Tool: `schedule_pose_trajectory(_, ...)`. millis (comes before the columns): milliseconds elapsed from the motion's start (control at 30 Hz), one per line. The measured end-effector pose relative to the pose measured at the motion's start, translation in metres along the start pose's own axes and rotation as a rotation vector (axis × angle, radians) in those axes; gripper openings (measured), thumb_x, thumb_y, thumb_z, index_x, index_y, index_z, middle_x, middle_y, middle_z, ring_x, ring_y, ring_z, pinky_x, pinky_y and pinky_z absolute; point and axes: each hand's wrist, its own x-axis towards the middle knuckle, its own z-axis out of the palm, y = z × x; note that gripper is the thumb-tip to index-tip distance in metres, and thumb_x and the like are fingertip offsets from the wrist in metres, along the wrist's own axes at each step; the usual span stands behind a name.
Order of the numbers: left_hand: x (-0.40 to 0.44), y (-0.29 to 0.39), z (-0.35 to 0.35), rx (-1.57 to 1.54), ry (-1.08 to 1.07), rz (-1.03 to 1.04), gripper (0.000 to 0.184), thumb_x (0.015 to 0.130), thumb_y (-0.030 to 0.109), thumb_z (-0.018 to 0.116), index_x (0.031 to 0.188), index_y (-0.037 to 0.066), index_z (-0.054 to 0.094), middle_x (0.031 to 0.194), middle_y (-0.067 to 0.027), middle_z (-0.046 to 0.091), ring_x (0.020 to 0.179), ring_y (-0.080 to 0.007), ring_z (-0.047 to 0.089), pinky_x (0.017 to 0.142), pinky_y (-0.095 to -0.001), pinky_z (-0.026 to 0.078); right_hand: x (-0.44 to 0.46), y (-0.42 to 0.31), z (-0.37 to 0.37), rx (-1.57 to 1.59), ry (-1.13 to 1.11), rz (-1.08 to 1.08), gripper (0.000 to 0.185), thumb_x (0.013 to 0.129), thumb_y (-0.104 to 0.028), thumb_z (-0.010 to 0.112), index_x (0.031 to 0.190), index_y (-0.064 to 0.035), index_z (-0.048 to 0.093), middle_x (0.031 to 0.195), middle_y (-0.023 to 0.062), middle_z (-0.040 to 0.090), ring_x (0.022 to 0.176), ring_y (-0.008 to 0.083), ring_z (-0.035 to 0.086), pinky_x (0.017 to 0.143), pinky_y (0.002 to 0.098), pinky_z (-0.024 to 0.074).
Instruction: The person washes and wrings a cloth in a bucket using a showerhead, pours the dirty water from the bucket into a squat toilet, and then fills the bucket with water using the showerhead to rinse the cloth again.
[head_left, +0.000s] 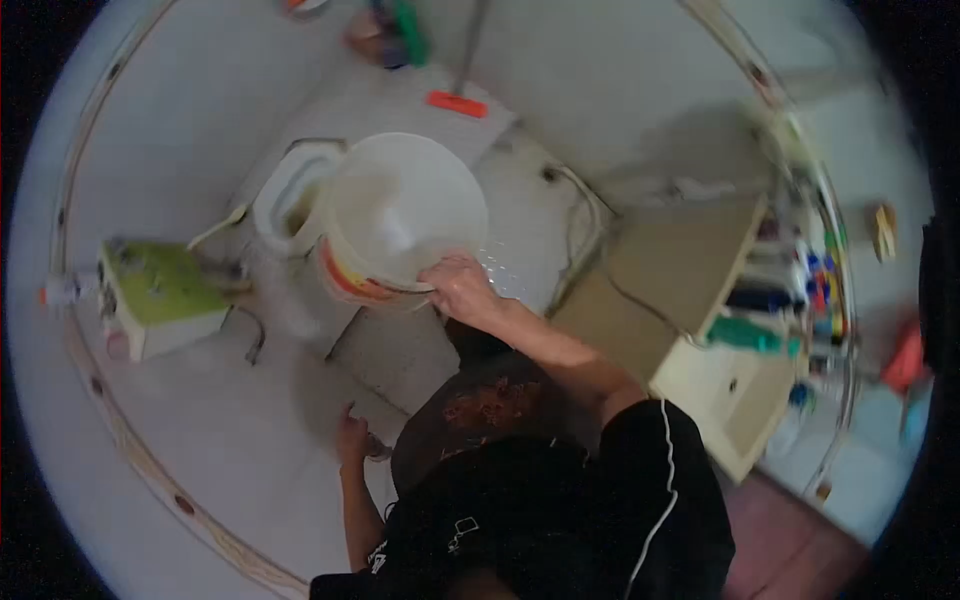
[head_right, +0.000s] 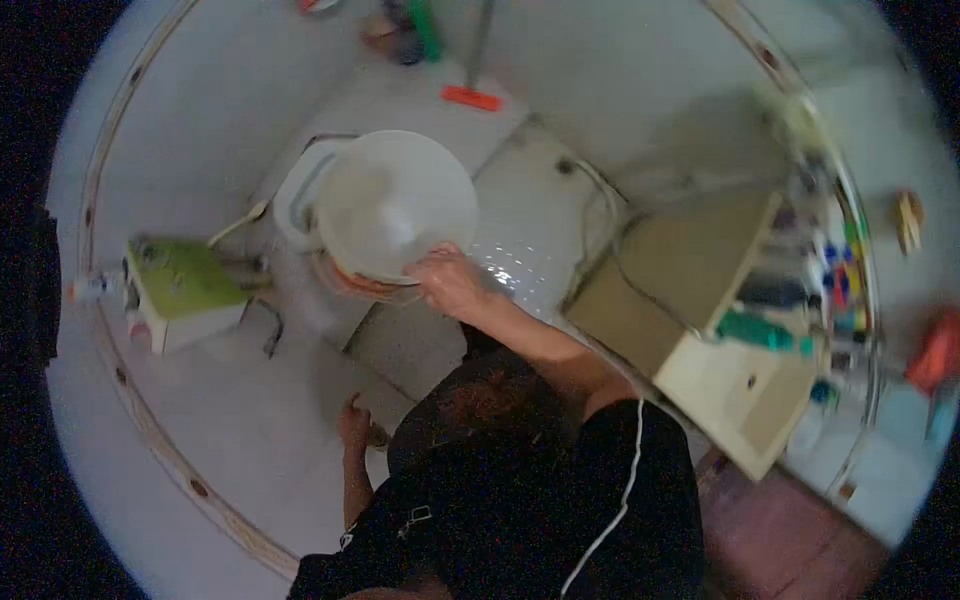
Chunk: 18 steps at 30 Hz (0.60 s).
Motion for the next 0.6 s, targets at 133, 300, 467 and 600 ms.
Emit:
schedule_pose_trajectory(133,0.007,-0.008,0.030,0.091,0.061,0.232,0.033,0.073,0.017,0.052,0.103,0.008,0.065,0.082,-0.0164,0.063,0.069,-0.0326,0.059,0.066,-0.0434,0.047,-0.139,-0.045,-0.096,-0.058,0.192,-0.067,0.021,0.068,-0.005,0.066,0.088,-0.0085,0.059,0.082,0.0044,0.062,0.080,0.0201,0.060,0.087,0.0380,0.0409)
schedule_pose_trajectory(300,0.000,0.023,0.083,-0.256,0.140,0.553,0.031,0.073,0.010,0.052,0.099,0.006,0.067,0.072,-0.0073,0.059,0.061,-0.0167,0.054,0.057,-0.0328,0.045,-0.307,-0.134,-0.230,-0.197,0.307,0.023,0.017,0.069,-0.004,0.064,0.085,-0.0095,0.061,0.087,0.0014,0.064,0.084,0.0168,0.061,0.086,0.0376,0.0424)
schedule_pose_trajectory(467,-0.045,0.085,0.108,-0.497,-0.277,0.335,0.028,0.076,0.008,0.050,0.097,-0.002,0.066,0.064,0.0038,0.046,0.057,-0.0060,0.040,0.051,-0.0214,0.033,-0.439,-0.224,-0.319,-0.519,0.529,0.260,0.022,0.061,0.003,0.062,0.081,-0.0063,0.063,0.082,0.0064,0.066,0.080,0.0202,0.063,0.083,0.0405,0.0437)
schedule_pose_trajectory(600,-0.072,0.143,0.112,-0.472,-0.324,0.385,0.027,0.078,0.007,0.049,0.097,-0.002,0.066,0.062,0.0051,0.043,0.052,-0.0048,0.037,0.048,-0.0213,0.030,-0.522,-0.192,-0.346,-0.806,0.845,0.614,0.023,0.061,-0.001,0.071,0.082,-0.0015,0.062,0.077,0.0119,0.062,0.074,0.0285,0.060,0.075,0.0394,0.0456)
